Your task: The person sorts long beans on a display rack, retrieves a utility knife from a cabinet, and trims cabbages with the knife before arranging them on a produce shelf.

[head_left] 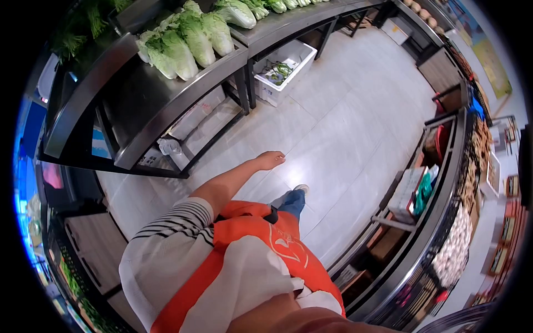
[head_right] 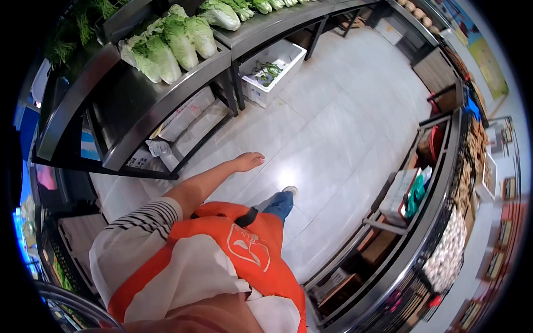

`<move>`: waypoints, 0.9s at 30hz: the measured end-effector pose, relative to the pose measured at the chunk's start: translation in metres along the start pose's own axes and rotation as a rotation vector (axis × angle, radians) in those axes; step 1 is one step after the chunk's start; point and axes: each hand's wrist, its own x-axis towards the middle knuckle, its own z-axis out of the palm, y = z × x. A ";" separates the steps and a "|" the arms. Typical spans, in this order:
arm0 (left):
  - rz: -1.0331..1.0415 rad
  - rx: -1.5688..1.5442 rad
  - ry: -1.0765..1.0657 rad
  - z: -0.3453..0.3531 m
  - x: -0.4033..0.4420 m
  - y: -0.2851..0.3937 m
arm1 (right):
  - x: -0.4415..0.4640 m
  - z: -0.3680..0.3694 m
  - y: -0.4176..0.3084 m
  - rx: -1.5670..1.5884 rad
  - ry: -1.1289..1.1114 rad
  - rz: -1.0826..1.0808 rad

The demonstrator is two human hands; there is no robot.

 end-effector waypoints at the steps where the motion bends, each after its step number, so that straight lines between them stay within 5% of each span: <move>1: -0.017 0.077 -0.011 0.004 0.020 -0.002 | 0.009 0.001 -0.026 -0.021 0.011 0.014; 3: -0.052 0.233 -0.038 0.010 0.046 -0.035 | 0.022 0.007 -0.087 -0.061 0.016 0.020; 5: -0.053 0.654 -0.322 0.026 0.061 -0.123 | 0.035 0.024 -0.157 -0.098 0.006 0.007; 7: -0.558 0.636 -0.276 0.028 0.046 -0.120 | 0.056 0.057 -0.239 -0.126 -0.036 -0.049; 10: -0.508 0.542 -0.343 0.025 0.047 -0.124 | 0.088 0.148 -0.375 -0.159 -0.169 -0.203; 11: -0.367 0.450 -0.224 0.018 0.046 -0.108 | 0.099 0.189 -0.419 -0.150 -0.229 -0.266; 13: -0.525 0.148 0.147 0.009 0.045 -0.049 | 0.100 0.299 -0.501 -0.194 -0.394 -0.430; 15: -0.515 0.184 0.212 -0.004 0.062 -0.025 | 0.013 0.420 -0.539 -0.129 -0.573 -0.567; 16: -0.506 0.202 0.241 -0.012 0.073 -0.019 | -0.014 0.463 -0.556 -0.277 -0.877 -0.600; 21: -0.131 0.397 0.683 -0.130 0.167 -0.008 | -0.164 0.646 -0.519 -0.273 -1.382 -0.594; 27: -0.147 0.830 0.777 -0.378 0.285 0.027 | -0.215 0.749 -0.431 -0.552 -1.356 -0.416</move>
